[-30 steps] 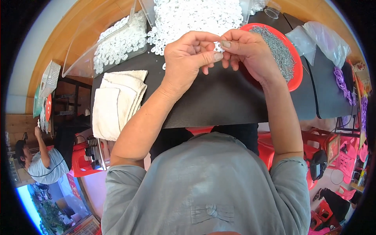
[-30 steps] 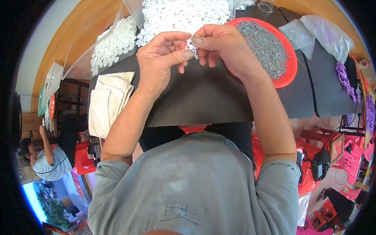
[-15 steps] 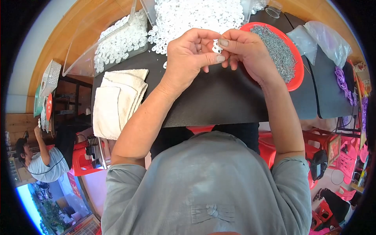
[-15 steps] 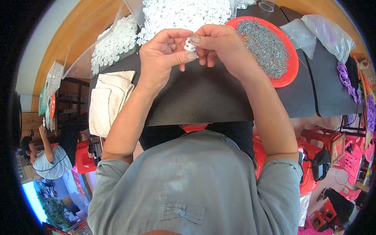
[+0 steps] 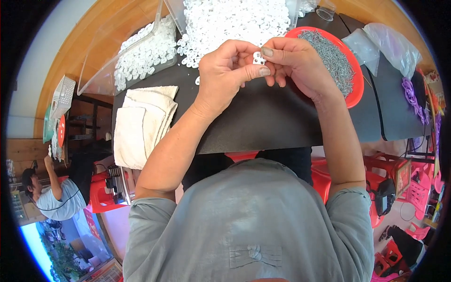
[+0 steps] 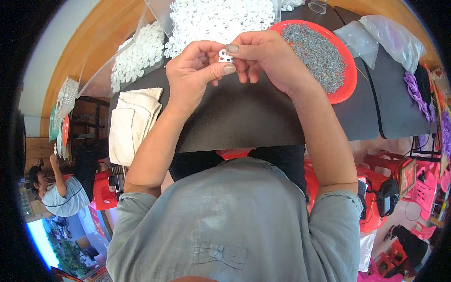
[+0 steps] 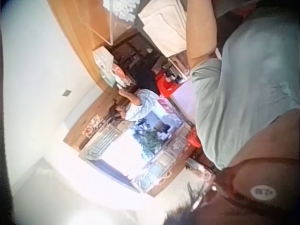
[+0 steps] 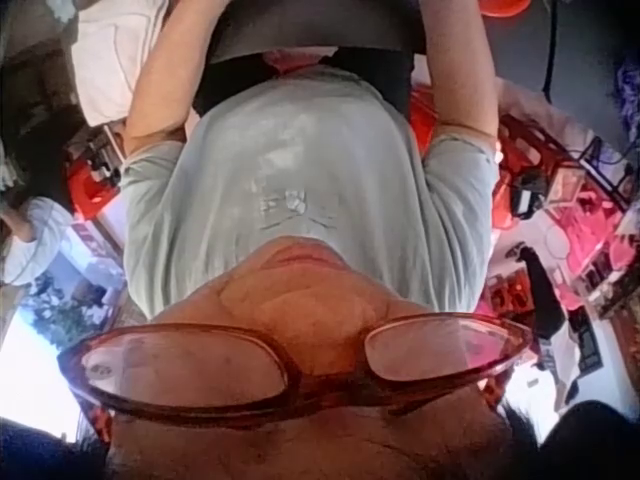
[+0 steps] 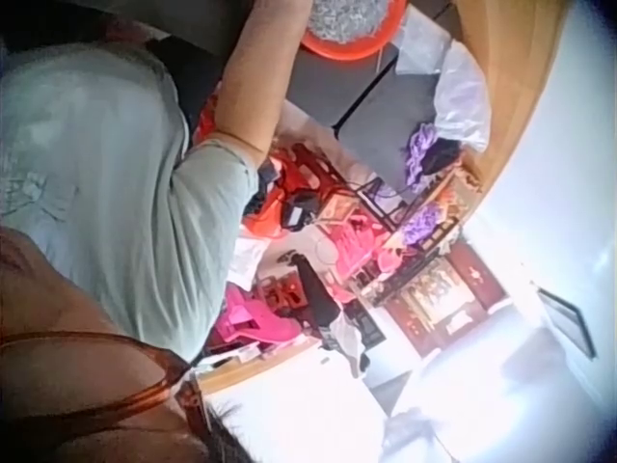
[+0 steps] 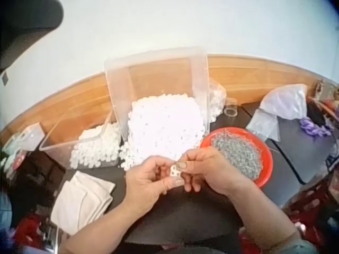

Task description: The person is manually inserting small metal contacts into white plastic housing units on a workspace table.

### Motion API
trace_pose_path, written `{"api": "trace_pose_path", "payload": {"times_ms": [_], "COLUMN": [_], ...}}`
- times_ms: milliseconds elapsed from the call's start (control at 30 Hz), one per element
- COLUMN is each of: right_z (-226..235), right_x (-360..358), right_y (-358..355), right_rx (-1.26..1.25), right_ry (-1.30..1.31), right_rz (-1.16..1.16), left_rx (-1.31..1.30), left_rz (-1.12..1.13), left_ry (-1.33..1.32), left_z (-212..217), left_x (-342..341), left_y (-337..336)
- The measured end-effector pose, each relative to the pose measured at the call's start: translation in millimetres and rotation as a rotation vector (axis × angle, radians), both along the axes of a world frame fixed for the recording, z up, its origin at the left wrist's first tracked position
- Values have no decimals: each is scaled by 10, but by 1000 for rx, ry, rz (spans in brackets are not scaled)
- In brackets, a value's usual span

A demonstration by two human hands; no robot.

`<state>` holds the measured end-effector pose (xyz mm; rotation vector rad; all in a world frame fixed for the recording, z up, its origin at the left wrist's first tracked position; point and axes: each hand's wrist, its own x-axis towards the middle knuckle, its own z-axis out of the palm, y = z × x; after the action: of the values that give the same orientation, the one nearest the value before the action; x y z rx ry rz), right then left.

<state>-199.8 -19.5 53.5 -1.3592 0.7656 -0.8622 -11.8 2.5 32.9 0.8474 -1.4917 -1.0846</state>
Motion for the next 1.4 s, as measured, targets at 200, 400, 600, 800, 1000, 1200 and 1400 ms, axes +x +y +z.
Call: {"api": "trace_pose_path", "payload": {"times_ms": [200, 400, 600, 800, 1000, 1200, 1400], "right_z": [0, -24, 46, -11, -57, -60, -96], "right_x": [9, 8, 72, 111, 107, 109, 139], "right_y": [28, 38, 137, 146, 128, 89, 39], "right_rx": [9, 129, 151, 192, 163, 65, 31], "right_ry": [4, -132, -162, -226, -214, -190, -181], "right_rz": [12, 109, 77, 98, 94, 131, -80], "left_rx": [-191, -357, -404, -433, -417, -422, -91], "left_rz": [68, 98, 39, 36, 43, 47, 93], "left_ry": [-133, -122, -53, 9, -29, -44, 164], "left_z": [-26, -53, -56, -96, -96, -132, -34], "left_x": [-7, 1, 14, 27, 26, 57, -87], "left_y": [20, 5, 9, -27, -30, -61, 13]}}
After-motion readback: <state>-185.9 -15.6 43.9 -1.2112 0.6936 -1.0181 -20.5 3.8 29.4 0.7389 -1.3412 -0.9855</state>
